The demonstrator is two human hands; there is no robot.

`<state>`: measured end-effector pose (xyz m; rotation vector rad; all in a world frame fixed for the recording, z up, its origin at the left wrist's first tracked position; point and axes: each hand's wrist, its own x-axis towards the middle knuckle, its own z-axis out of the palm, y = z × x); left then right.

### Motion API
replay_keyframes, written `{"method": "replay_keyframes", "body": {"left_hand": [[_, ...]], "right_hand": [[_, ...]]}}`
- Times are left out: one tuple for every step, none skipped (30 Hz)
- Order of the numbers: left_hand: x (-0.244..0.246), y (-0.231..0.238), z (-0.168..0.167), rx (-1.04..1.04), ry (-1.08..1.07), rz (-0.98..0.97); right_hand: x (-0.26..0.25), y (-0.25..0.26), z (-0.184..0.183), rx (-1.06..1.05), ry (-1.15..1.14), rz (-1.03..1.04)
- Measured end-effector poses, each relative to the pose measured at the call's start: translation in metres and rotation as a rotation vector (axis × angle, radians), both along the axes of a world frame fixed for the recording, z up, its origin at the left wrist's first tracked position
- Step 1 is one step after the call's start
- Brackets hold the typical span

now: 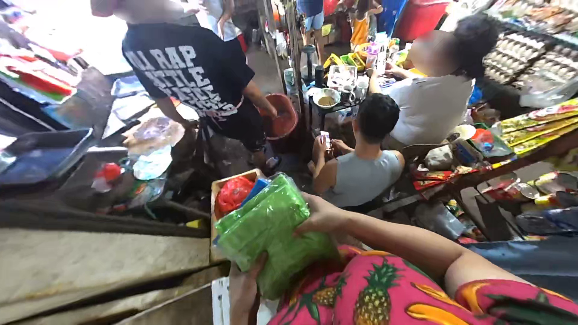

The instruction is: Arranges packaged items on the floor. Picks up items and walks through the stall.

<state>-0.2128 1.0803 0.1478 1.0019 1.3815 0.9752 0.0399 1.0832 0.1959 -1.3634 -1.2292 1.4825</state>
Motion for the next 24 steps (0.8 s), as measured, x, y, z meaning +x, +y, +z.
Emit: {"method": "replay_keyframes", "body": {"left_hand": [[0.006,0.021,0.006,0.03,-0.035,-0.024],[0.01,0.041,0.009,0.079,-0.079,-0.059],[0.015,0.061,0.008,0.129,-0.128,-0.096],[0.02,0.079,0.007,0.164,-0.166,-0.136],[0.026,0.096,0.005,0.179,-0.199,-0.174],[0.032,0.112,0.003,0.182,-0.21,-0.203],[0.039,0.127,0.002,0.176,-0.208,-0.235],[0.046,0.143,0.001,0.166,-0.184,-0.262],[0.055,0.159,0.002,0.147,-0.127,-0.277],[0.065,0.175,0.002,0.133,-0.048,-0.29],[0.074,0.195,-0.001,0.141,0.025,-0.311],[0.083,0.216,-0.006,0.163,0.07,-0.345],[0.093,0.238,-0.009,0.188,0.1,-0.383],[0.105,0.263,-0.011,0.229,0.113,-0.422],[0.119,0.288,-0.012,0.271,0.117,-0.449],[0.131,0.314,-0.012,0.322,0.128,-0.468],[0.143,0.342,-0.01,0.388,0.162,-0.487],[0.154,0.371,-0.008,0.492,0.213,-0.501],[0.165,0.403,-0.005,0.613,0.286,-0.492],[0.175,0.435,0.002,0.73,0.367,-0.459],[0.186,0.467,0.012,0.833,0.446,-0.415],[0.195,0.496,0.026,0.925,0.52,-0.375],[0.204,0.524,0.041,1.006,0.615,-0.342],[0.212,0.551,0.056,1.073,0.711,-0.323]], "right_hand": [[0.006,0.014,0.002,-0.045,0.046,-0.024],[0.013,0.027,0.003,-0.098,0.101,-0.043],[0.021,0.039,0.003,-0.15,0.16,-0.057],[0.027,0.05,0.002,-0.192,0.213,-0.07],[0.033,0.059,-0.001,-0.21,0.229,-0.094],[0.038,0.069,-0.005,-0.201,0.211,-0.131],[0.042,0.08,-0.008,-0.165,0.186,-0.171],[0.048,0.091,-0.011,-0.112,0.163,-0.201],[0.054,0.103,-0.014,-0.047,0.149,-0.227],[0.061,0.115,-0.018,0.017,0.139,-0.252],[0.068,0.127,-0.022,0.074,0.133,-0.283],[0.076,0.139,-0.025,0.124,0.138,-0.318],[0.084,0.152,-0.028,0.164,0.131,-0.359],[0.093,0.165,-0.032,0.2,0.1,-0.408],[0.104,0.179,-0.037,0.23,0.059,-0.461],[0.115,0.193,-0.045,0.262,0.018,-0.511],[0.126,0.208,-0.052,0.292,-0.008,-0.565],[0.139,0.223,-0.062,0.306,-0.034,-0.621],[0.15,0.237,-0.07,0.295,-0.049,-0.683],[0.161,0.253,-0.075,0.262,-0.06,-0.745],[0.17,0.269,-0.079,0.224,-0.067,-0.799],[0.179,0.284,-0.083,0.184,-0.075,-0.844],[0.185,0.297,-0.086,0.154,-0.084,-0.884],[0.191,0.31,-0.087,0.133,-0.096,-0.915]]}}
